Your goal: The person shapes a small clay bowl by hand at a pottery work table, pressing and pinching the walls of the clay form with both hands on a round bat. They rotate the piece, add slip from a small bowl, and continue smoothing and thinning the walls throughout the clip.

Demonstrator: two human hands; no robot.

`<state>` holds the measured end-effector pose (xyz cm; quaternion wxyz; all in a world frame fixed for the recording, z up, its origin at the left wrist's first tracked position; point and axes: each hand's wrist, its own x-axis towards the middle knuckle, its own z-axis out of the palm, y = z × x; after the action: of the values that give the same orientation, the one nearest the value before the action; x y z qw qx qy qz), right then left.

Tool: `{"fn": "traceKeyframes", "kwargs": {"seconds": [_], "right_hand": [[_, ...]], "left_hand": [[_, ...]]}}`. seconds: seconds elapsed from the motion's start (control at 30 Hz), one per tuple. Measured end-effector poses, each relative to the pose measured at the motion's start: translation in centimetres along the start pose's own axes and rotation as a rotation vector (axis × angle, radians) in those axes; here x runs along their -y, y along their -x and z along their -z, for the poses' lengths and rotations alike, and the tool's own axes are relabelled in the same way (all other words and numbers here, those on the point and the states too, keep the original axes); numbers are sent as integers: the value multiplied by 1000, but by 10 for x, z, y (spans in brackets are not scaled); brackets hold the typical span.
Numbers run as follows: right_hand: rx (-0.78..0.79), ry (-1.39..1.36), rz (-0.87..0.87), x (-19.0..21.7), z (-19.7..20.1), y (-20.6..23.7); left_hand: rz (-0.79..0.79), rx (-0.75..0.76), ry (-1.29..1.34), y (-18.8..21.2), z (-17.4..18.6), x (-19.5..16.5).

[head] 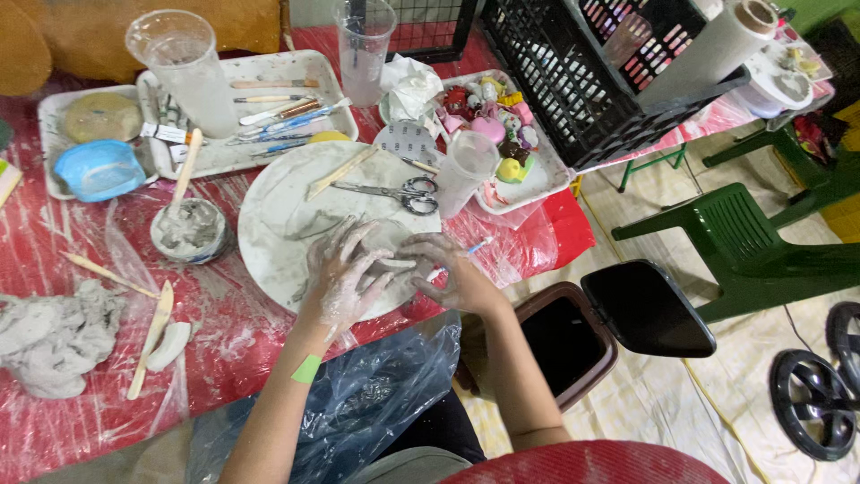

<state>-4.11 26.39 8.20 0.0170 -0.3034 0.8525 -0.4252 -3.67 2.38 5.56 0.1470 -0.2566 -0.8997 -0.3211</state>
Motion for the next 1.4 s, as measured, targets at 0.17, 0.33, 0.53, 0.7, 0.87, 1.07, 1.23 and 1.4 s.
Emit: {"fn": "traceKeyframes", "kwargs": {"seconds": [0.17, 0.33, 0.53, 0.7, 0.87, 1.07, 1.23, 1.4], "right_hand": [[-102, 67, -29, -20, -18, -8], [-89, 61, -4, -31, -14, -8], [-148, -29, -15, -24, -5, 3], [-248, -188, -100, -31, -27, 9], [-618, -55, -179, -38, -83, 8], [-865, 2, -42, -45, -117, 7], [-907, 58, -22, -42, -124, 7], [-921, 73, -66, -31, -126, 6]], "left_hand": [[75, 69, 143, -6, 5, 1], [154, 144, 250, -2, 7, 11], [121, 88, 321, 5, 9, 15], [157, 7, 268, 14, 17, 7], [261, -11, 277, 22, 21, 0], [374, -21, 347, 44, 15, -12], [293, -137, 252, 56, -5, -32], [372, -173, 307, 69, -21, -57]]}}
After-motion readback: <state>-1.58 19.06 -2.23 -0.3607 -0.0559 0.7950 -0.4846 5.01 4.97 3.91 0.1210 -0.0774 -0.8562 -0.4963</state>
